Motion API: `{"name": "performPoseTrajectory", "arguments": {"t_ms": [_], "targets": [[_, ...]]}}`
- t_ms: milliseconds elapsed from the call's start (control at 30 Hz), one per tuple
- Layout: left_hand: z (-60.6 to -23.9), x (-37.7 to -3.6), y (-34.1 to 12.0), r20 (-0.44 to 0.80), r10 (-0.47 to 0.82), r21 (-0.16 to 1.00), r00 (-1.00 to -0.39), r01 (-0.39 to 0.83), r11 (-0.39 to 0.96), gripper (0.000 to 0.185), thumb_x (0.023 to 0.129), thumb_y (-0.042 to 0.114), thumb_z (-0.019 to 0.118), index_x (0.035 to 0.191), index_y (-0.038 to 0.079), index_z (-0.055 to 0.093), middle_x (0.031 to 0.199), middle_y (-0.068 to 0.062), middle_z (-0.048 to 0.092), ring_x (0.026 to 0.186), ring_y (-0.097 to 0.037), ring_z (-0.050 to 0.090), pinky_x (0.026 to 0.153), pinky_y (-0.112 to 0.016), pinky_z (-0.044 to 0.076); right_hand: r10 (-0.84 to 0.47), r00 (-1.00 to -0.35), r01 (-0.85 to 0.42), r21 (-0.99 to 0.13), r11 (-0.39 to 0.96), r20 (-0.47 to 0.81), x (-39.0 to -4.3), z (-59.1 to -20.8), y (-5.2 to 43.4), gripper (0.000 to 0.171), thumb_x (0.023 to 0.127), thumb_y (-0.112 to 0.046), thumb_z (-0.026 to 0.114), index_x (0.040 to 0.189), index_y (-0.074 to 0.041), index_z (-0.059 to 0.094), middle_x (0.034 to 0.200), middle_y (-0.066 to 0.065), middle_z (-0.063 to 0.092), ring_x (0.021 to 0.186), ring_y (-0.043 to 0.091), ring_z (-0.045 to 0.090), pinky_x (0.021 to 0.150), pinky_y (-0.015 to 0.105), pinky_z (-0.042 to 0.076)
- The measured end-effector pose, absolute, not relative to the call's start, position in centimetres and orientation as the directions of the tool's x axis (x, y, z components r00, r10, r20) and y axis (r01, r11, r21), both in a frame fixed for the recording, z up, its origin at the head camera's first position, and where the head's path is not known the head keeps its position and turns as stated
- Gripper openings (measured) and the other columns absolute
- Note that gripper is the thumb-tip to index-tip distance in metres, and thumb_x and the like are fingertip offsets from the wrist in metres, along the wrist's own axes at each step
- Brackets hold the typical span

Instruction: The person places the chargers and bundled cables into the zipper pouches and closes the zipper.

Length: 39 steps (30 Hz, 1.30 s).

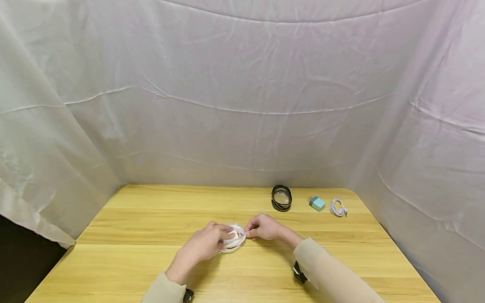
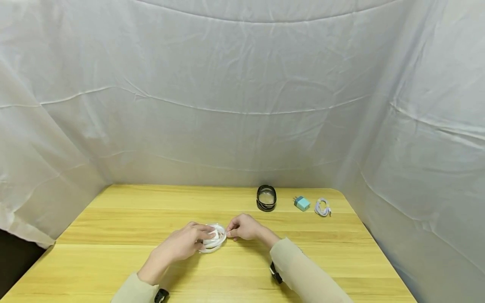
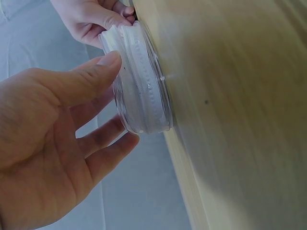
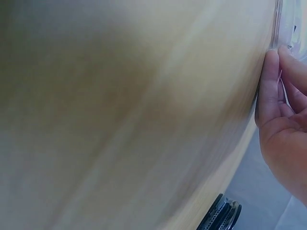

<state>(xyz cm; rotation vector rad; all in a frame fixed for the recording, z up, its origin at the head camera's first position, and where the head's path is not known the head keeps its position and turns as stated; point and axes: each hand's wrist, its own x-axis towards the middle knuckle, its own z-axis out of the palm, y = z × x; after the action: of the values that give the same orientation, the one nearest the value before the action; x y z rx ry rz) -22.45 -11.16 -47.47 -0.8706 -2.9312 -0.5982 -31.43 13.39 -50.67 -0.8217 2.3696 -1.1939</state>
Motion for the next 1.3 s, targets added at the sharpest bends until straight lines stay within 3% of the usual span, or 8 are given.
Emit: {"name": "performPoseTrajectory", "arguments": {"t_ms": [733, 1300], "targets": [[-47.7, -22.6, -11.2, 0.141, 0.517, 0.345, -0.844, 0.531, 0.774, 0.043, 0.086, -0.001, 0.078, 0.126, 0.012, 0.076, 0.139, -0.004, 0.067, 0.124, -0.033, 0.060, 0.093, -0.055, 0.057, -0.629, -0.774, -0.322, -0.810, 0.490, -0.073, -30.8, -50.7, 13.6, 0.005, 0.094, 0.000, 0.074, 0.091, 0.002, 0.075, 0.083, 0.005, 0.074, 0.069, 0.008, 0.064, 0.063, 0.022, 0.059], [-47.5, -22.7, -11.2, 0.138, 0.518, 0.364, -0.844, 0.529, 0.766, 0.042, 0.085, 0.000, 0.079, 0.126, 0.011, 0.076, 0.139, -0.004, 0.067, 0.125, -0.033, 0.059, 0.089, -0.056, 0.058, -0.608, -0.791, -0.357, -0.758, 0.546, -0.065, -30.0, -50.5, 13.4, 0.007, 0.093, -0.006, 0.076, 0.087, -0.006, 0.075, 0.077, -0.001, 0.071, 0.068, 0.008, 0.061, 0.060, 0.020, 0.053]]}}
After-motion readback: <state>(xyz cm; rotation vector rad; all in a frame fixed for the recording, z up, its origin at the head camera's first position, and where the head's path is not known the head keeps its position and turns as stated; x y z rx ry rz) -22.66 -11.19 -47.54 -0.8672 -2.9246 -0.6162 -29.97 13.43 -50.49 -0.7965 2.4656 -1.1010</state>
